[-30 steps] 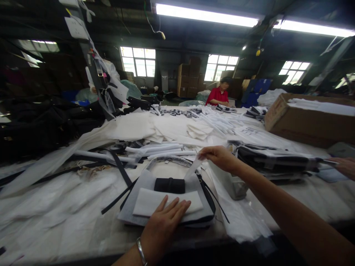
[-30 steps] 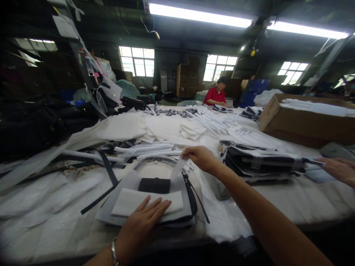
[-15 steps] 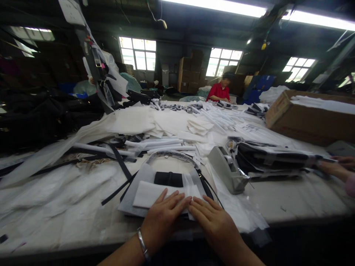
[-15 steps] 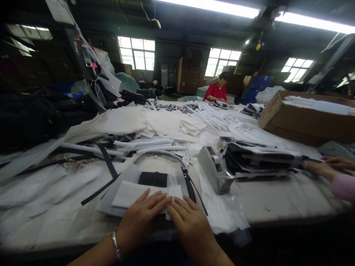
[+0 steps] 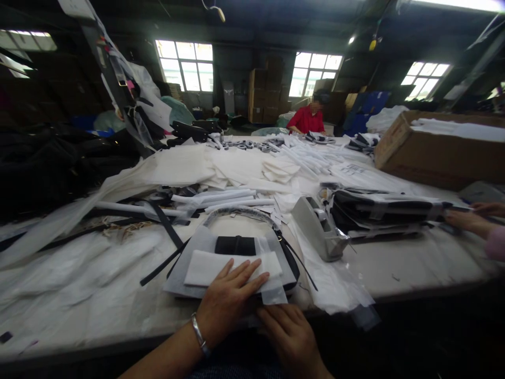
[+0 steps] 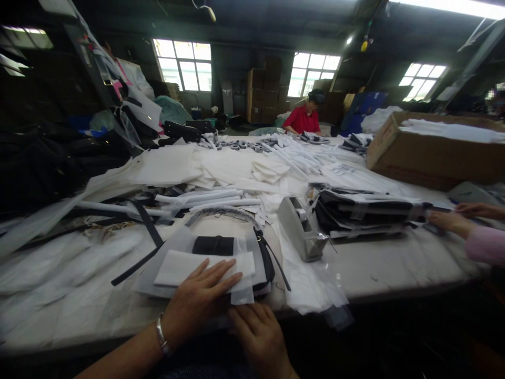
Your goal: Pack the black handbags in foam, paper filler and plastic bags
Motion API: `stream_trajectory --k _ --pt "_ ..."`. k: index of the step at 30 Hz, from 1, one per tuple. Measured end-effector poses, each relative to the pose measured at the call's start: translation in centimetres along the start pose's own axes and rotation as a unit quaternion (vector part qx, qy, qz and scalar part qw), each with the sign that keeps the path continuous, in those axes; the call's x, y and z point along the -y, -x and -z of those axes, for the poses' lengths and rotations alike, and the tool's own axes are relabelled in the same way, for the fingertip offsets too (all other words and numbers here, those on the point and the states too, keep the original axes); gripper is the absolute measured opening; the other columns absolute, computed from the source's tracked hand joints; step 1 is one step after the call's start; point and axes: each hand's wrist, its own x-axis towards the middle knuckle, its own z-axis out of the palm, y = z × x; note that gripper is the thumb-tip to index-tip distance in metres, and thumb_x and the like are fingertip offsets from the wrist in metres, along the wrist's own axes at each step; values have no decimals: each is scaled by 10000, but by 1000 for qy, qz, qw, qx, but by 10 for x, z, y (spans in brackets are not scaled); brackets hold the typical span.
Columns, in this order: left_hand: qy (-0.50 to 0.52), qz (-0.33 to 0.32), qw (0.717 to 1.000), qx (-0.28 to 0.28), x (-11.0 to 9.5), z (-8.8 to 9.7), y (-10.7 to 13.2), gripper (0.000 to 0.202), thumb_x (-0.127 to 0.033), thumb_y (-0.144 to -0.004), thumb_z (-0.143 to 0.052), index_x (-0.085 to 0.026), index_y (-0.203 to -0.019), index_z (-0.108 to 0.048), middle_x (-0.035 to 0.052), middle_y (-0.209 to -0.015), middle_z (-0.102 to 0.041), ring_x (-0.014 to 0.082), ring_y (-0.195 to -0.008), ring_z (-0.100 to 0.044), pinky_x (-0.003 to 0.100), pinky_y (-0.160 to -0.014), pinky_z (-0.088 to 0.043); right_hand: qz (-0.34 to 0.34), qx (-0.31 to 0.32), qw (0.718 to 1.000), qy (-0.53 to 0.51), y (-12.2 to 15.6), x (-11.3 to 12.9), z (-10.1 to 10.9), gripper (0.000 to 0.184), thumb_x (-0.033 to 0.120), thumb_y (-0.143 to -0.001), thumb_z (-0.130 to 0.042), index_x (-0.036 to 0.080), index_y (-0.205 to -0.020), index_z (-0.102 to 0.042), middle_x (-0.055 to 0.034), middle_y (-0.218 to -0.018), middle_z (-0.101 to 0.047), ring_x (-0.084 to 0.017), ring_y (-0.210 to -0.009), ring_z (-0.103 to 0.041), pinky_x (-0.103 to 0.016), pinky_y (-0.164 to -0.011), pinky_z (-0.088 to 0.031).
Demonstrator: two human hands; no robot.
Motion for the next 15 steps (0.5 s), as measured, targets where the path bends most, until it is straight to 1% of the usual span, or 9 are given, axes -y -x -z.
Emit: stream_trajectory --k 2,4,8,10,12,15 --pt "0 -5 1000 15 0 1 -1 492 -276 -975 -521 -333 -1448 -396 3 -1468 -487 264 -1301 -511 540 -1090 -383 -3 -3 1000 -27 -6 -2 -6 261 141 -957 -475 218 -1009 -718 -41 -875 -778 -199 -760 -728 -323 -643 -580" --pt "1 -7 1000 26 0 2 -2 476 -286 -982 -506 -323 -1445 -400 -15 -1438 -520 271 -1288 -524 550 -1073 -402 4 -4 998 -56 -8 -7 -3 285 101 -949 -456 214 -974 -716 -30 -834 -777 -183 -721 -727 -302 -629 -572" --pt "-9 -4 1000 21 0 1 -3 464 -243 -996 -472 -320 -1448 -397 -4 -1438 -522 248 -1301 -513 512 -1099 -383 26 12 998 -62 6 -25 15 301 98 -950 -441 212 -1018 -711 -29 -905 -784 -185 -827 -743 -297 -753 -597" --pt "-16 -4 1000 20 1 0 -3 468 -212 -1005 -443 -335 -1453 -386 -5 -1445 -515 237 -1314 -499 500 -1116 -362 53 42 996 -49 17 -36 25 305 110 -956 -431 200 -1045 -708 -32 -967 -782 -191 -903 -740 -300 -813 -601" --pt "-21 -6 999 28 1 0 -3 476 -201 -1006 -436 -343 -1457 -378 -10 -1453 -505 235 -1318 -494 496 -1124 -351 88 78 993 -33 27 -43 34 311 133 -971 -416 182 -1079 -704 -38 -1017 -774 -194 -948 -734 -295 -837 -605" --pt "-25 -5 999 41 1 0 -4 492 -199 -998 -456 -346 -1459 -367 -25 -1465 -490 235 -1323 -487 499 -1124 -349 120 119 985 -17 34 -49 40 327 179 -1000 -394 177 -1129 -694 -41 -1062 -762 -193 -980 -726 -280 -865 -601"
